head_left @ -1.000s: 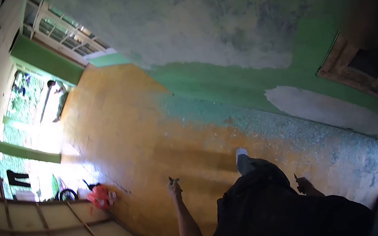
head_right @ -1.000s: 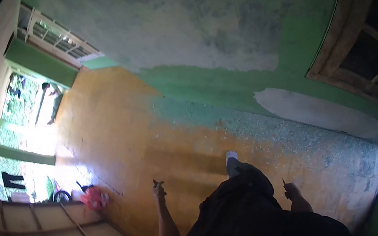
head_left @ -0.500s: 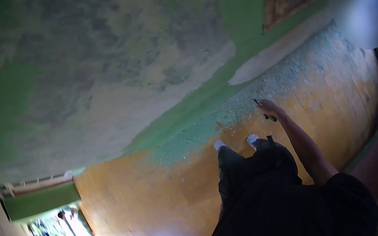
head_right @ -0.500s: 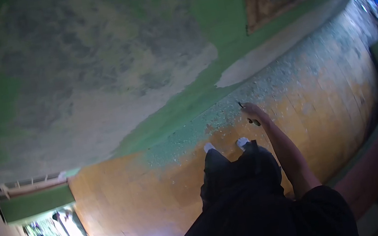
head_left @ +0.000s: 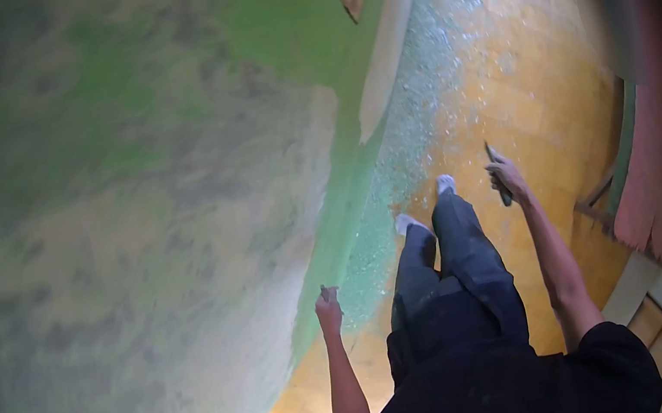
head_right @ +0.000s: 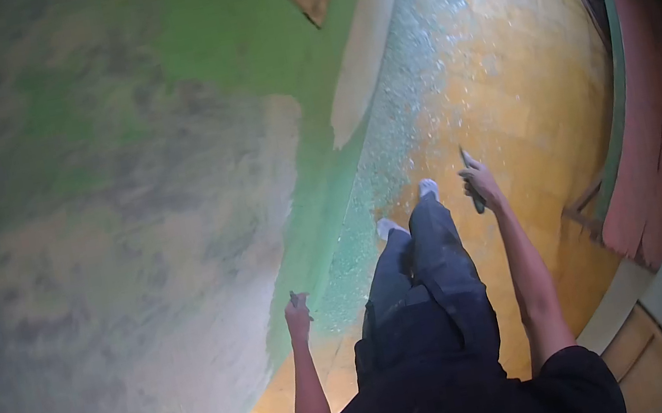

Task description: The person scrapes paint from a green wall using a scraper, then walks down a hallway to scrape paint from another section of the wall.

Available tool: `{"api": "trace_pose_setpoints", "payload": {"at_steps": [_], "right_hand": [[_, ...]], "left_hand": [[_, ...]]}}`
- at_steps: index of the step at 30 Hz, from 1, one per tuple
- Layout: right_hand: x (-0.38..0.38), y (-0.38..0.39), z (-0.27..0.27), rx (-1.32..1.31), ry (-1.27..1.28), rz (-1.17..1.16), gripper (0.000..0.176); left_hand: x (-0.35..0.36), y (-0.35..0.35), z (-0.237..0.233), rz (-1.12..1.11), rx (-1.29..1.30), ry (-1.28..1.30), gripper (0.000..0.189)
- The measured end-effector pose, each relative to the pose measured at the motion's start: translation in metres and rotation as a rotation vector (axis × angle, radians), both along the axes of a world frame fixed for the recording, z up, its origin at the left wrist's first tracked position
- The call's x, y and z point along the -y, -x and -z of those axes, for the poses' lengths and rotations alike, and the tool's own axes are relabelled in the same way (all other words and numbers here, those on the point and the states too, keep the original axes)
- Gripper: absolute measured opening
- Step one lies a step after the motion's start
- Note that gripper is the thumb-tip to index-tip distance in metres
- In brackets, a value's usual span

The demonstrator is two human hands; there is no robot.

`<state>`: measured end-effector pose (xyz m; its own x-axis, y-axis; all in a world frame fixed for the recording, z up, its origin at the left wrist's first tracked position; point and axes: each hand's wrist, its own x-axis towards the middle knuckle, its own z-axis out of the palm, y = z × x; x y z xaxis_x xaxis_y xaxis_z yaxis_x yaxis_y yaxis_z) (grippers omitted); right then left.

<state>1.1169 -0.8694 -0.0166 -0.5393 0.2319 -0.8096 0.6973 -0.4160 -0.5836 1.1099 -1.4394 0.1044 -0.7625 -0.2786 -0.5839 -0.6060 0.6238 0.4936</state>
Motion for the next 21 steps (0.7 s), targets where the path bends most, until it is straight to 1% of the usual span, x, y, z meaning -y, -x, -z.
{"api": "trace_pose_setpoints", "payload": {"at_steps": [2,3,4,5,7,9,11,13,16,19,21], "right_hand": [[0.035,0.005,0.015,-0.018,0.025,-0.007,0.074],[0.058,0.017,0.019,-0.037,0.032,-0.011,0.073],[0.084,0.025,0.027,-0.059,-0.011,-0.062,0.072],[0.102,0.048,0.041,-0.101,-0.069,-0.119,0.071],[0.141,0.082,0.032,-0.154,0.096,-0.105,0.070],[0.171,0.116,0.035,-0.187,0.180,-0.202,0.072],[0.205,0.144,0.060,-0.335,-0.082,-0.358,0.075],[0.208,0.179,0.029,-0.376,-0.181,-0.314,0.078],[0.227,0.189,0.041,-0.488,-0.181,-0.158,0.079],[0.242,0.194,0.044,-0.465,-0.185,-0.184,0.081],[0.236,0.204,0.049,-0.496,-0.292,-0.180,0.082]], "left_hand": [[-0.033,0.030,-0.029,0.065,0.006,0.003,0.034],[-0.042,0.041,-0.027,0.095,0.007,0.004,0.033],[-0.038,0.048,-0.010,0.257,-0.104,0.022,0.029],[-0.057,0.063,0.002,0.295,-0.151,0.022,0.027],[-0.101,0.079,-0.016,0.385,-0.208,0.045,0.023],[-0.130,0.094,-0.017,0.472,-0.119,0.057,0.019],[-0.143,0.107,-0.006,0.542,-0.069,0.061,0.016],[-0.142,0.114,0.003,0.591,-0.034,0.061,0.015],[-0.143,0.119,0.013,0.641,0.026,0.091,0.013],[-0.133,0.123,0.024,0.659,0.047,0.086,0.013],[-0.125,0.125,0.026,0.672,0.034,0.090,0.013]]}}
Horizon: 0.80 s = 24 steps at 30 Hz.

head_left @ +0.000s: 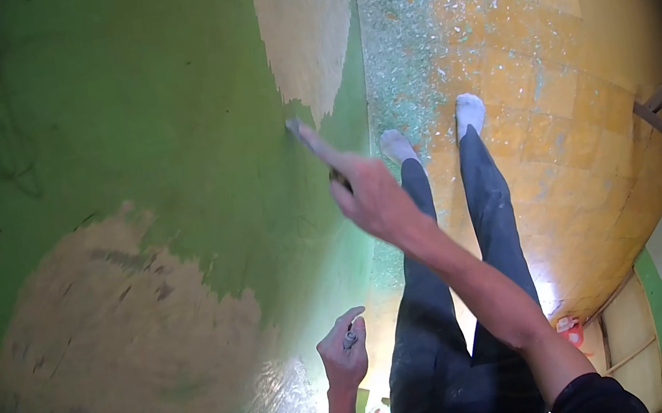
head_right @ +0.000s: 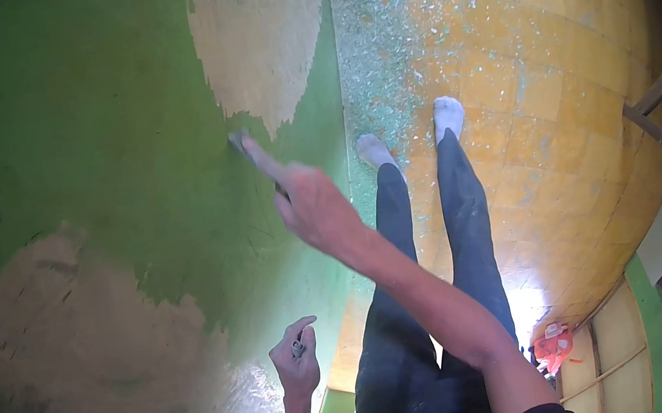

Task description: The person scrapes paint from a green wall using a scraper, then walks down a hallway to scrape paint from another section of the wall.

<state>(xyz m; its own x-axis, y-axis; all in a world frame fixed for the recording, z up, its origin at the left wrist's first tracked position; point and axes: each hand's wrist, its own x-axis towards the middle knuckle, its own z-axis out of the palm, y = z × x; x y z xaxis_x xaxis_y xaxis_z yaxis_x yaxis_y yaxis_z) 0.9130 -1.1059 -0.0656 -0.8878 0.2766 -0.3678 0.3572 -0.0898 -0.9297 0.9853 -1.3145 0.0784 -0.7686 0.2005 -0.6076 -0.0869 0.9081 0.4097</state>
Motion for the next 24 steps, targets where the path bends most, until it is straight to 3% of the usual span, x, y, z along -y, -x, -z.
{"api": "trace_pose_setpoints", "payload": {"at_steps": [3,8,12,15,21,24], "right_hand": [[-0.038,0.018,0.007,0.003,-0.134,-0.006,0.081],[-0.011,0.004,0.017,-0.168,-0.092,0.109,0.083],[-0.055,0.031,0.010,-0.043,-0.103,0.008,0.084],[-0.027,0.008,0.006,-0.106,-0.130,0.024,0.081],[-0.051,0.029,0.018,-0.089,-0.184,0.075,0.084],[-0.037,0.013,0.005,-0.011,-0.093,-0.047,0.084]], "left_hand": [[0.003,0.005,0.000,0.047,0.019,0.030,0.013],[0.009,0.016,0.008,0.075,0.003,0.053,0.012],[0.019,0.022,0.012,0.010,0.032,0.034,0.012],[0.008,0.031,0.011,0.107,0.013,0.021,0.013],[0.007,0.036,0.013,0.110,0.080,0.054,0.014],[0.003,0.041,0.011,0.071,0.125,0.060,0.015]]}}
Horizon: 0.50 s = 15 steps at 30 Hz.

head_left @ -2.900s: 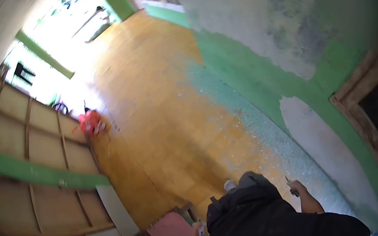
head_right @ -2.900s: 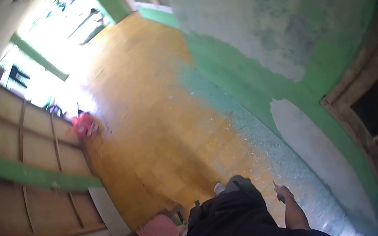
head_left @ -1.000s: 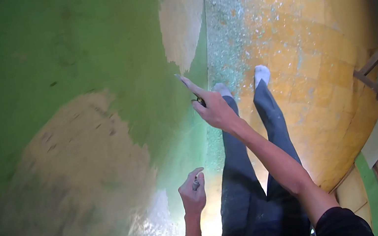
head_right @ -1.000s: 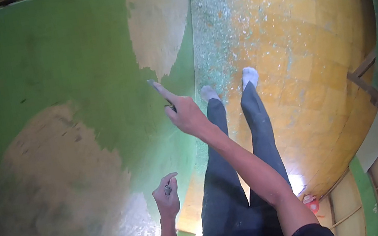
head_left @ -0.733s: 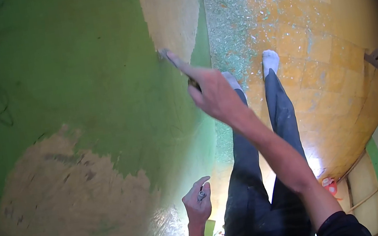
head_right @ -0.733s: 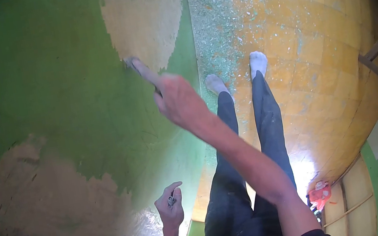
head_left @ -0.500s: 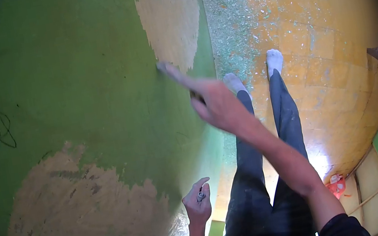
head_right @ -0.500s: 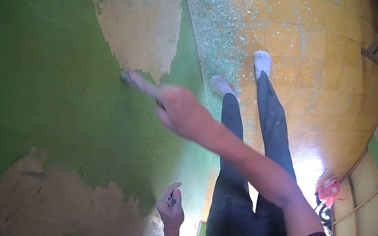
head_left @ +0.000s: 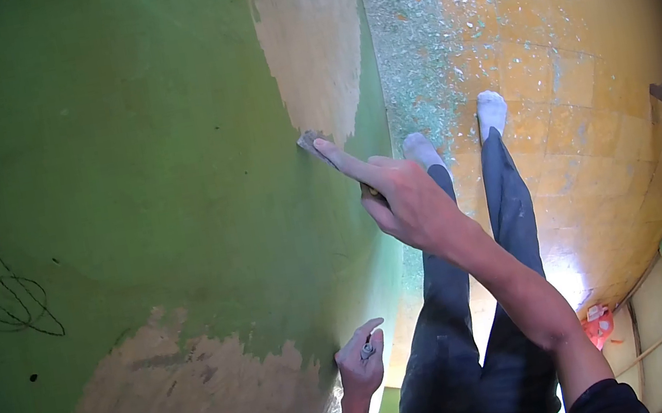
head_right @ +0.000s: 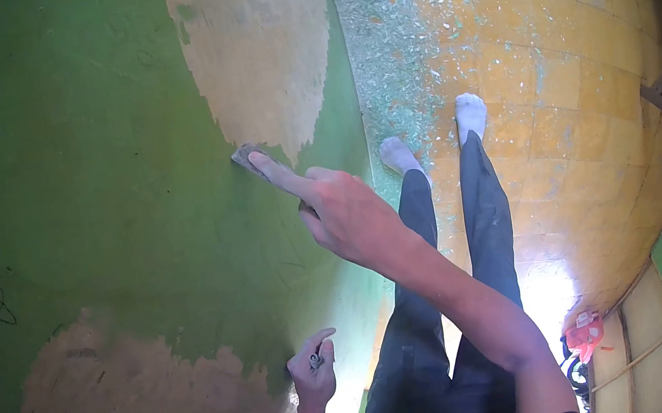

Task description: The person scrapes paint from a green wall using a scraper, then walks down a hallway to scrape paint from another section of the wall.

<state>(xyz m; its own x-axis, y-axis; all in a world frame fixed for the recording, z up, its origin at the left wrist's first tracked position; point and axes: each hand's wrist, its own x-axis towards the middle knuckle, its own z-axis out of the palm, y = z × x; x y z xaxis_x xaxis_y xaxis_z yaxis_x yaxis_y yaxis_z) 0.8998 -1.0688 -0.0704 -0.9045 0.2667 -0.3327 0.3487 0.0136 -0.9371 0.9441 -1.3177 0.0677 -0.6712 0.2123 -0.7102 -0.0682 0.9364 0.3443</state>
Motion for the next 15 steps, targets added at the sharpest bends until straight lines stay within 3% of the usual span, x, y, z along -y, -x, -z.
{"api": "trace_pose_setpoints", "payload": {"at_steps": [1,4,5,8,12,15], "right_hand": [[0.000,0.012,0.011,-0.158,-0.046,0.152,0.084],[-0.032,0.035,0.017,-0.106,-0.149,0.107,0.085],[-0.020,0.031,0.022,-0.142,-0.140,0.170,0.086],[-0.005,0.007,0.002,-0.015,-0.018,0.006,0.084],[-0.040,0.044,0.013,-0.095,-0.170,0.133,0.085],[-0.024,0.025,0.003,-0.053,-0.118,0.101,0.084]], "left_hand": [[0.000,0.001,0.003,0.025,-0.010,-0.019,0.015],[0.000,0.004,0.006,0.070,-0.020,-0.031,0.016],[-0.003,0.004,0.006,0.065,-0.015,-0.019,0.016],[-0.003,0.006,0.002,0.036,0.011,-0.010,0.016],[-0.004,0.009,0.007,0.084,0.005,-0.042,0.016],[-0.008,0.010,0.009,0.037,0.025,-0.007,0.015]]}}
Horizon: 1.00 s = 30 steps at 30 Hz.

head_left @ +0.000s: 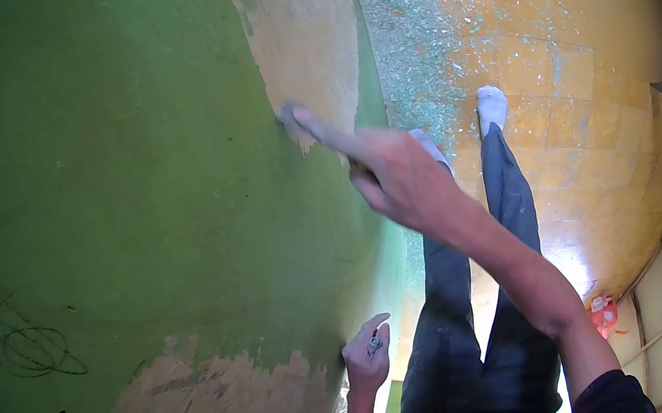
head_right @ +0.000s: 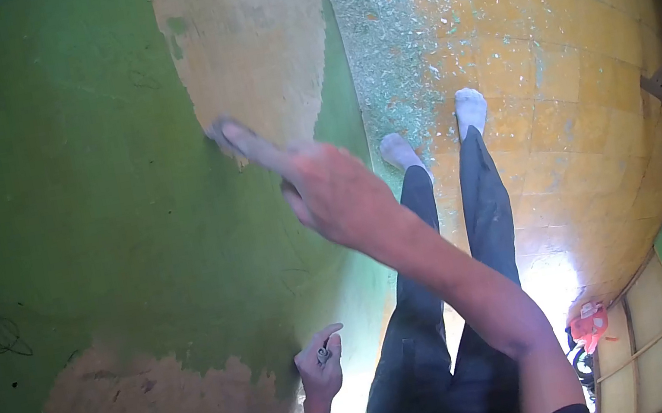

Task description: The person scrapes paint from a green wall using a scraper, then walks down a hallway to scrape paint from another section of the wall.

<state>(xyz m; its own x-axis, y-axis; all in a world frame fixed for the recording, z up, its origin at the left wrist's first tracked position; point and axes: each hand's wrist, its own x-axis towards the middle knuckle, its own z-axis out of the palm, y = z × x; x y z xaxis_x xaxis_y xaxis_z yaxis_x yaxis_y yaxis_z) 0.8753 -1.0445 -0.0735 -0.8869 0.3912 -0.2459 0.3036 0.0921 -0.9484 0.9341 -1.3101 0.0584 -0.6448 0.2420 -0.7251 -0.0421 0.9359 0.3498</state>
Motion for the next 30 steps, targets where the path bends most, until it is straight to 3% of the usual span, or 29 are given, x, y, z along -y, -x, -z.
{"api": "trace_pose_setpoints", "payload": {"at_steps": [11,14,18,30], "right_hand": [[-0.003,0.004,-0.010,-0.009,0.045,-0.010,0.083],[-0.041,0.038,0.004,-0.049,-0.023,0.022,0.084],[-0.015,0.019,-0.007,-0.034,0.062,0.040,0.083],[-0.032,0.037,-0.009,-0.105,0.028,0.109,0.083]], "left_hand": [[-0.004,0.007,-0.004,-0.016,0.027,-0.007,0.015],[-0.004,0.009,-0.003,0.029,0.015,-0.045,0.015],[-0.007,0.010,-0.001,0.039,0.011,-0.015,0.016],[-0.001,0.014,-0.005,0.031,0.067,-0.047,0.015]]}}
